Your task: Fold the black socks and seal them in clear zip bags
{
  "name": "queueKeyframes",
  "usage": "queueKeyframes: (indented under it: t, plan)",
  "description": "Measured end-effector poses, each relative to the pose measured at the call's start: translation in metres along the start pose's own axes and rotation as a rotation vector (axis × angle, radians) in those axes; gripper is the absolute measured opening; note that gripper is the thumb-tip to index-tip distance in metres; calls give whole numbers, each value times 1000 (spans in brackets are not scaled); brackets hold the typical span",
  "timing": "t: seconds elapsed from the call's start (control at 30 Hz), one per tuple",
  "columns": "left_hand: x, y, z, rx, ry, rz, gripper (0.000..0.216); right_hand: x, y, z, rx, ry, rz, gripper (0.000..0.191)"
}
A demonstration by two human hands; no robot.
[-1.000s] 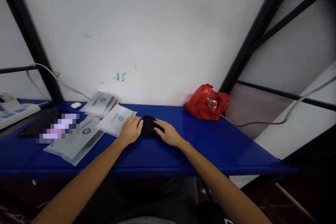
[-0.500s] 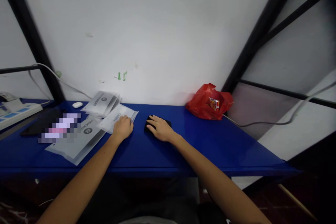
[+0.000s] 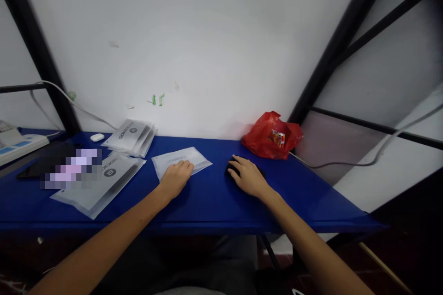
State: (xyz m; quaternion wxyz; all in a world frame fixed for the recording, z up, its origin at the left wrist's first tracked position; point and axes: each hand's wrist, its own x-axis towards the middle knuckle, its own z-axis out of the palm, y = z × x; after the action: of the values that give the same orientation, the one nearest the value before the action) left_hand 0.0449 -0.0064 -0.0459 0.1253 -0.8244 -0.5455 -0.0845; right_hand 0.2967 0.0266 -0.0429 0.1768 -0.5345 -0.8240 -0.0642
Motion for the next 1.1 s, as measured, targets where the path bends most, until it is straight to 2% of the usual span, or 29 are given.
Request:
queueKeyframes:
  t: [0.13,0.23,0.3,0.47,0.67,0.83,0.97,1.1]
  plan:
    - [1,-3,-11,58,139,-5,24,-8,-50,-10,115,137,-270,31]
    - [5,-7,-16,46,213,33,18,-9,-85,-13,171,121,-470,35]
    - [6,-10,-16,18,254,63,17,-5,-97,-13,160,76,-513,39]
    - [1,-19,-14,-22,317,110,20,6,-94,-5,21,-51,-371,40]
    - [-17,-34,-13,98,241,8,17,6,-85,0,-137,-164,-248,49]
    - [-23,-32,-15,100,224,-7,20,10,-102,4,-198,-160,-230,39]
    - [-23,-21,-22,80,239,23,21,19,-114,12,-124,-95,-281,34]
    - [-26,-22,-24,84,245,0,21,24,-108,18,-44,-63,-138,34]
